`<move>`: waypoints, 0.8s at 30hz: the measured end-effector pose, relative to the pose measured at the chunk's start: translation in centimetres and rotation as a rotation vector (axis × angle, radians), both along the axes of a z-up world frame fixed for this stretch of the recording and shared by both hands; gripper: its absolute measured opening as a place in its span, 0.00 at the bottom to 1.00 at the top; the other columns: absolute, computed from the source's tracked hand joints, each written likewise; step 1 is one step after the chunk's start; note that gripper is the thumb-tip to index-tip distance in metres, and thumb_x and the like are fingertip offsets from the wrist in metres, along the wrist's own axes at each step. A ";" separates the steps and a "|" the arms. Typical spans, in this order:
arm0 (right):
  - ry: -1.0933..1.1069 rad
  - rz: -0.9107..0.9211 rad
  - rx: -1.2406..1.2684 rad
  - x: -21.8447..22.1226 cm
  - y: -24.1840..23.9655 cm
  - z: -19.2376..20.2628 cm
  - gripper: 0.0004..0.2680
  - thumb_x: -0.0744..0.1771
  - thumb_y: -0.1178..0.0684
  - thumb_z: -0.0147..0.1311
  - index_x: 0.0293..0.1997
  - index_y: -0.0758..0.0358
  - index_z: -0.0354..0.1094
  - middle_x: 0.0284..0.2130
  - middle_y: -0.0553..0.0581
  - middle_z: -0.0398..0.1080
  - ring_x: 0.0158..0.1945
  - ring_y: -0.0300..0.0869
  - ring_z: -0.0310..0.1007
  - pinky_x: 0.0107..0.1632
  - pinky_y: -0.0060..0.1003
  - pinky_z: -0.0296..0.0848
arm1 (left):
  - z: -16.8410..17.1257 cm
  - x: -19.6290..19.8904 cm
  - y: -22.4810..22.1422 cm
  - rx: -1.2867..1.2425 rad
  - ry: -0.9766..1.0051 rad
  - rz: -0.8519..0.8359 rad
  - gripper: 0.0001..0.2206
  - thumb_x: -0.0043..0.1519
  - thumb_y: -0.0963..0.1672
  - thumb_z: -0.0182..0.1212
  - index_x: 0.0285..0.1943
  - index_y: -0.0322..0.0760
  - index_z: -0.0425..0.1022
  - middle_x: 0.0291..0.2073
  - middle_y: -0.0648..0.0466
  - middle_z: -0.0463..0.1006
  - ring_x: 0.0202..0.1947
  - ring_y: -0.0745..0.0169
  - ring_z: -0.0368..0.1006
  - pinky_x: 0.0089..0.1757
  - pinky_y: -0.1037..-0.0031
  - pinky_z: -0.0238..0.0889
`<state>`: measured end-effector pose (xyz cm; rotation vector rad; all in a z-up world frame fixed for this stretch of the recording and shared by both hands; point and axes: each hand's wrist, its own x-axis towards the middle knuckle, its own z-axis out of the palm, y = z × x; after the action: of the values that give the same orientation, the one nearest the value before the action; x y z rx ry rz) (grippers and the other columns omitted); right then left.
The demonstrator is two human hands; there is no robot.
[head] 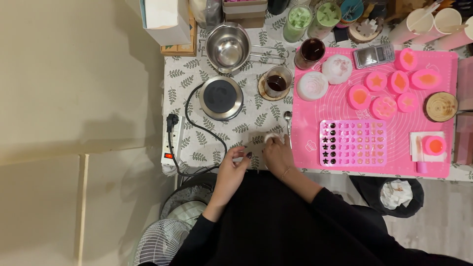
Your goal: Clean glass containers and use a pipette to fill small molds with colored wax.
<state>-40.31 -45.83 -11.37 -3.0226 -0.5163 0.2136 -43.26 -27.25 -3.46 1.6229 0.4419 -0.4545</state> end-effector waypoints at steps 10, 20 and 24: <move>0.067 -0.108 0.156 1.6 -1.0 2.0 0.05 0.64 0.56 0.51 0.38 0.65 0.70 0.30 0.64 0.76 0.43 0.53 0.77 0.66 0.64 0.55 | -2.9 1.2 0.8 -0.135 0.147 0.005 0.21 0.63 0.47 0.58 0.64 0.34 0.69 0.51 0.50 0.79 0.42 0.64 0.79 0.40 0.75 0.70; 0.429 -0.274 1.123 2.4 -8.5 13.8 0.13 0.66 0.53 0.56 0.53 0.69 0.73 0.43 0.56 0.80 0.46 0.37 0.78 0.49 0.33 0.74 | 5.2 6.9 -2.8 -0.985 0.327 -0.128 0.30 0.67 0.54 0.50 0.74 0.34 0.56 0.61 0.37 0.69 0.52 0.47 0.76 0.52 0.62 0.72; 0.542 -0.634 1.105 1.9 -11.3 16.1 0.10 0.67 0.53 0.57 0.47 0.71 0.74 0.29 0.49 0.71 0.28 0.33 0.62 0.27 0.33 0.59 | 8.7 8.4 -4.6 -0.738 -0.112 -0.425 0.34 0.62 0.44 0.65 0.77 0.39 0.52 0.65 0.45 0.68 0.55 0.59 0.72 0.54 0.65 0.69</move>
<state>-38.38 -57.18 4.72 -1.7956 0.3056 0.4742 -34.91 -31.84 5.21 1.0008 -0.1638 -0.7373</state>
